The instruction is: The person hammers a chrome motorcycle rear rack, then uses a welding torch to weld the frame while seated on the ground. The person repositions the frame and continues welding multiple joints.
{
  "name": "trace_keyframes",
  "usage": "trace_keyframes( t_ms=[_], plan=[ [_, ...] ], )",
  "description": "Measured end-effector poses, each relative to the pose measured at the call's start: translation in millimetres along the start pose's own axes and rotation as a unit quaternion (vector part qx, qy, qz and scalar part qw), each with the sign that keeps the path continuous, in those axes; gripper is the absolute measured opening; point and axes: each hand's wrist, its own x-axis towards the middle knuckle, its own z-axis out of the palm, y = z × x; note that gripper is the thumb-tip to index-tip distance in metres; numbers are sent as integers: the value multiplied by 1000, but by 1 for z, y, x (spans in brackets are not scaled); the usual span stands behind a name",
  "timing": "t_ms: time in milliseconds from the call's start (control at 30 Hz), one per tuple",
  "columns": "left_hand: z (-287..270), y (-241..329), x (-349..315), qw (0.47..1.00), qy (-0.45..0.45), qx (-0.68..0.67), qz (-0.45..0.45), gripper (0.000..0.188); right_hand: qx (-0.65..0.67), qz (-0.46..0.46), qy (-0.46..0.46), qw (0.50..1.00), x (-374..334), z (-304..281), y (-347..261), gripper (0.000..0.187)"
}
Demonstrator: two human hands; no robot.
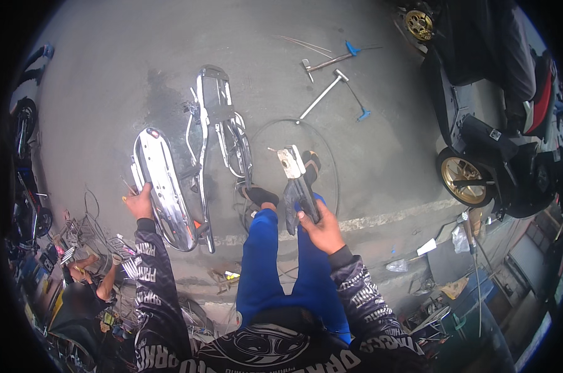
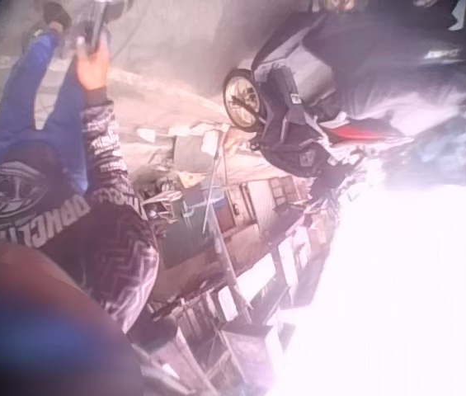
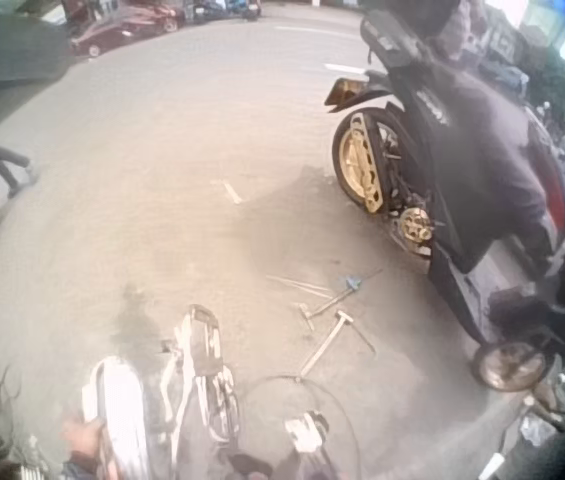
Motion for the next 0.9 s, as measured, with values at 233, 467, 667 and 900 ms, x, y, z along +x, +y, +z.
trace_keyframes(
  t_ms=[233,467,667,900],
  plan=[
    [1,-3,-25,997,18,-61,-45,26,-52,35,-39,997,-7,-27,-10,27],
    [-9,-26,-37,987,111,-55,-100,31,-96,6,-71,993,-7,-28,-8,24],
    [-3,-31,-52,990,94,62,-89,50,-60,21,-111,992,-10,36,-54,28],
    [-7,-25,-60,986,113,-48,-111,46,-55,-63,-175,981,-11,120,-63,33]
  ],
)
